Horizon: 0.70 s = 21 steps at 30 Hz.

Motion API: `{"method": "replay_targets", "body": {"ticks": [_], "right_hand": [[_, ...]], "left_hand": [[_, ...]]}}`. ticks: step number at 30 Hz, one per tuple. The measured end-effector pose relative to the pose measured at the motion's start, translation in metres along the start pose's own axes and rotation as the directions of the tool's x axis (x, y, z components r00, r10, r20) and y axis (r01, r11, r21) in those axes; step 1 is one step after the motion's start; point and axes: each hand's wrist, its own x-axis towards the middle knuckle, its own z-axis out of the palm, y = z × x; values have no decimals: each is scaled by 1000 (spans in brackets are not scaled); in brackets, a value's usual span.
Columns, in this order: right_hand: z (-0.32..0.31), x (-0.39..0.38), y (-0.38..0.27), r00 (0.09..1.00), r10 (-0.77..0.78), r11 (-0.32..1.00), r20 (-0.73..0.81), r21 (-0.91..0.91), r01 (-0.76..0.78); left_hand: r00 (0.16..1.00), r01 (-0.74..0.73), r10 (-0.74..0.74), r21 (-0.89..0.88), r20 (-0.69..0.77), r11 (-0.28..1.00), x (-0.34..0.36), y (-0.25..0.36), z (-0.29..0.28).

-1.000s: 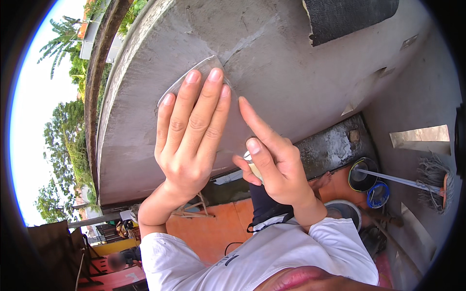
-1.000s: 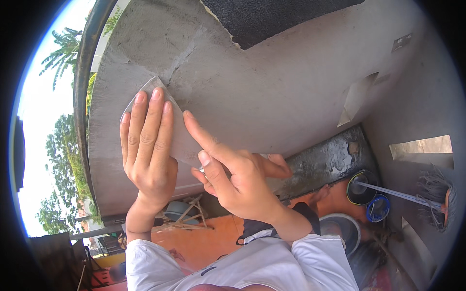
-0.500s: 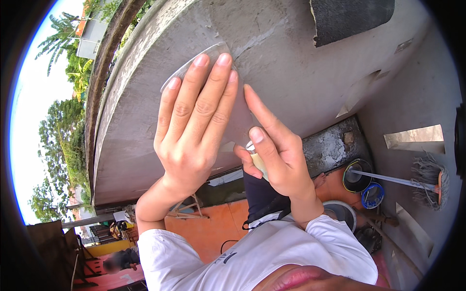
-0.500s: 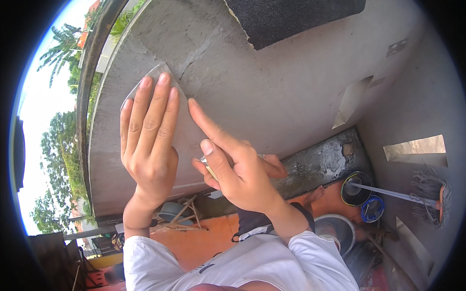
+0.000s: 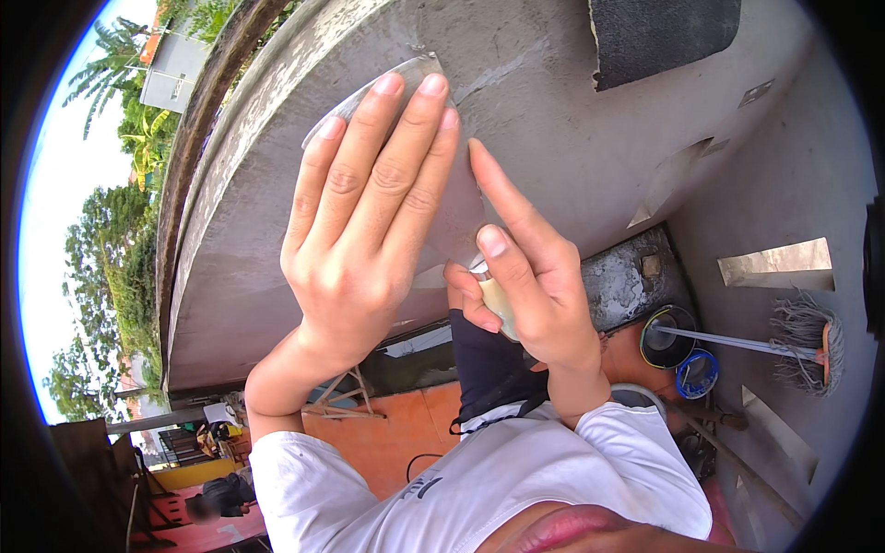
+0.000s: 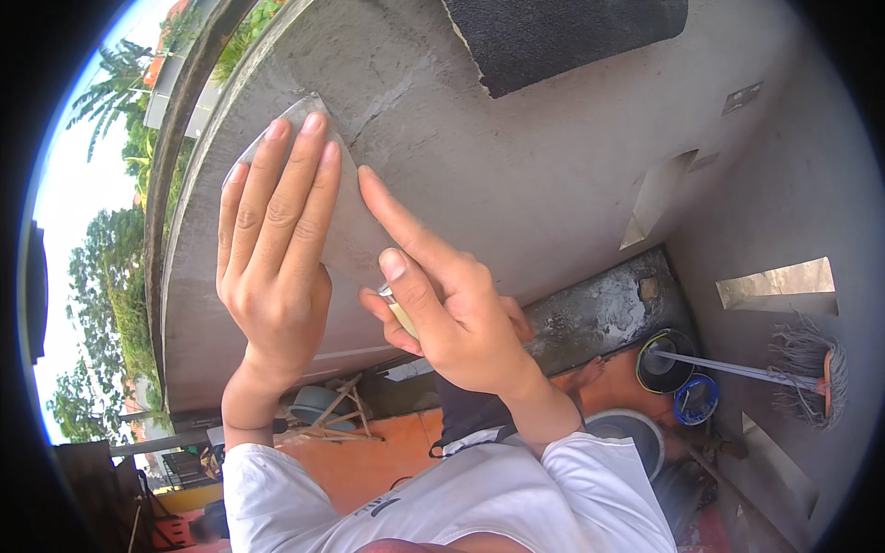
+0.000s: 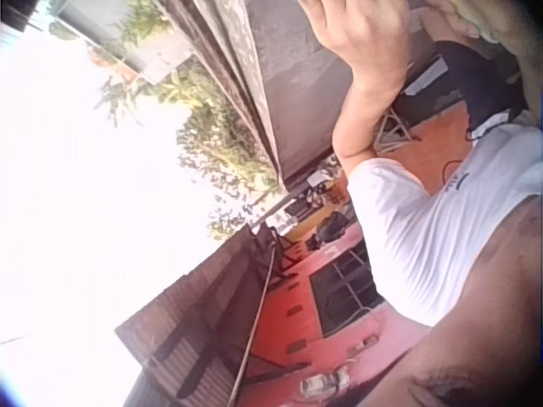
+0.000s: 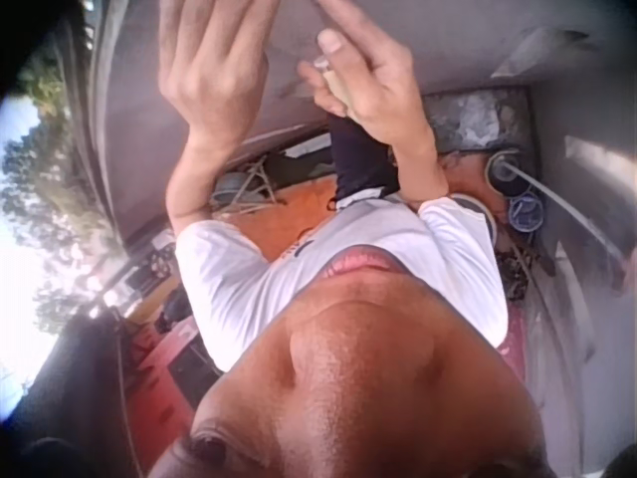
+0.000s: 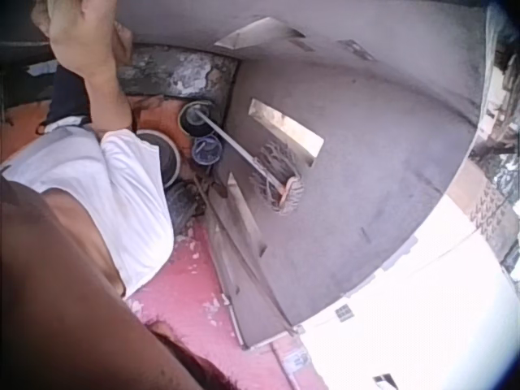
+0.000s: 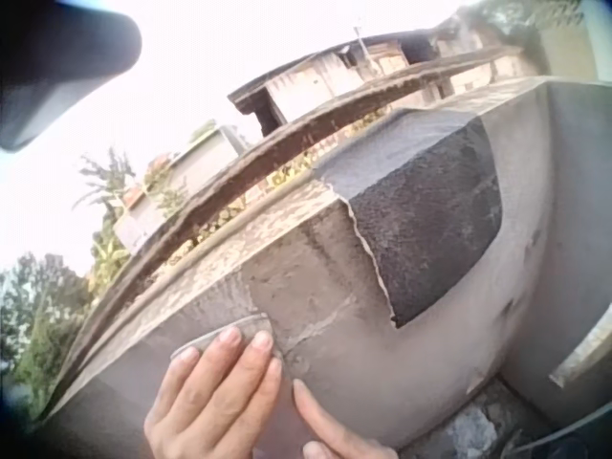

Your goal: The person uses a metal trowel to smooth a freshly plastered concrete ceiling. They repeatedly scrape and level the surface, occasionally touching it with their hand to check texture. The work continues across different sections of the ceiling.

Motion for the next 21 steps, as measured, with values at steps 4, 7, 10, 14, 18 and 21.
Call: {"method": "replay_targets", "body": {"ticks": [4, 7, 10, 14, 18, 21], "right_hand": [[-18, -10, 10, 999, 33, 998, 20, -56, -31], [-11, -5, 0, 1000, 28, 999, 9, -23, -28], [-5, 1, 1, 999, -1, 1000, 46, -20, 2], [-14, -10, 21, 999, -22, 1000, 26, 16, 22], [-17, -10, 14, 999, 7, 1000, 37, -23, -6], [-13, -11, 13, 1000, -10, 1000, 24, -24, 11]], "left_hand": [[998, 24, -22, -41, 54, 999, -12, 13, 6], [1000, 15, -14, -34, 19, 999, -8, 9, 5], [1000, 22, -22, 12, 0, 1000, 0, -2, -2], [1000, -11, 11, -32, 4, 999, -17, 9, 12], [1000, -13, 13, -23, -12, 1000, -13, 3, 10], [1000, -1, 1, -10, -26, 1000, 1, -1, 0]]}}
